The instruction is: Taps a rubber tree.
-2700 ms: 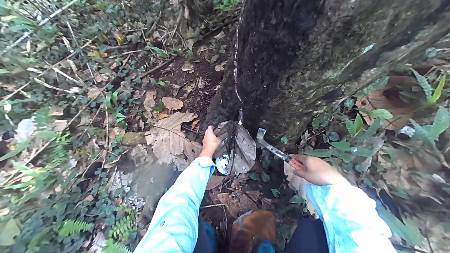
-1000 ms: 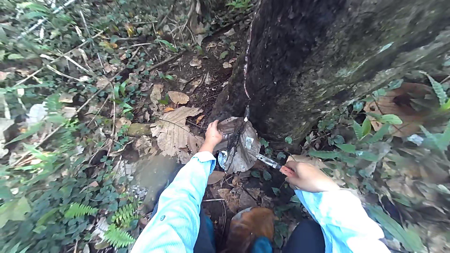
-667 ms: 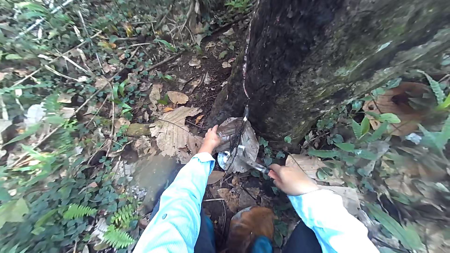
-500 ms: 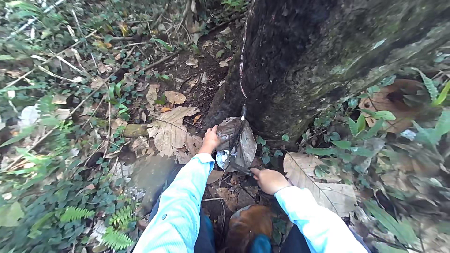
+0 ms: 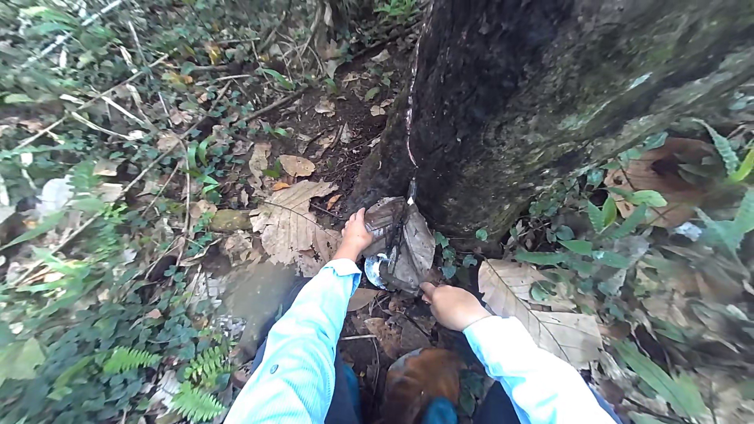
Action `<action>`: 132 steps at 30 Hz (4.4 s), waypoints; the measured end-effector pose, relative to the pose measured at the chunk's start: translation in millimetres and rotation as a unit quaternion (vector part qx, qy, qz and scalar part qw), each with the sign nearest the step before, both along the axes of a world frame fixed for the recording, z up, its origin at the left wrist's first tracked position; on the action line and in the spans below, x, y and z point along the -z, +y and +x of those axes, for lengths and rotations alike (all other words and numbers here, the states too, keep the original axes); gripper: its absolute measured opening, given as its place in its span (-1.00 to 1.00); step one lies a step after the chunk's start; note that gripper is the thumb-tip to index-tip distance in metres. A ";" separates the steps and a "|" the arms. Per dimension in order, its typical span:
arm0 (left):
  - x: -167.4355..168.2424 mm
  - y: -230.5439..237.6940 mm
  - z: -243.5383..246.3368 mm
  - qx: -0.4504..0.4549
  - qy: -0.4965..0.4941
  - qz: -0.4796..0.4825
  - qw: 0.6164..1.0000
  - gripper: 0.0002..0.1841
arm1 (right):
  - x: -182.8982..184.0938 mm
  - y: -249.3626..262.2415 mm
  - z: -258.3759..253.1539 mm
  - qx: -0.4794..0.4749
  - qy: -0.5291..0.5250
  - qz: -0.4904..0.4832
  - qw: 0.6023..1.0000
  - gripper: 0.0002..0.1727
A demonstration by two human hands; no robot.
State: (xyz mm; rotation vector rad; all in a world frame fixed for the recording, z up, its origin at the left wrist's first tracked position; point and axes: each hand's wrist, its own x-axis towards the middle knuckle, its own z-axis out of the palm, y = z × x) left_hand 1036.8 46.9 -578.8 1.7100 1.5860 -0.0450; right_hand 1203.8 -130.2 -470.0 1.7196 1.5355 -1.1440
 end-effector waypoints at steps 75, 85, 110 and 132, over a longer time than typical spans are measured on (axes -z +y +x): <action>-88.3 -47.3 135.8 0.244 -0.258 0.648 0.674 -0.67 | 48.0 30.9 54.0 0.209 0.139 0.500 0.829 -0.66; -67.6 0.5 134.3 0.233 -0.243 0.709 0.619 -0.52 | 74.1 70.1 25.9 0.203 0.103 0.569 0.790 -0.71; -44.1 -63.0 166.6 0.200 -0.309 0.633 0.681 -0.60 | 68.8 -1.0 64.4 0.181 0.068 0.517 0.834 -0.70; -48.5 -14.5 185.7 0.166 -0.246 0.723 0.624 -0.56 | 88.5 66.7 101.5 0.144 0.086 0.493 0.854 -0.70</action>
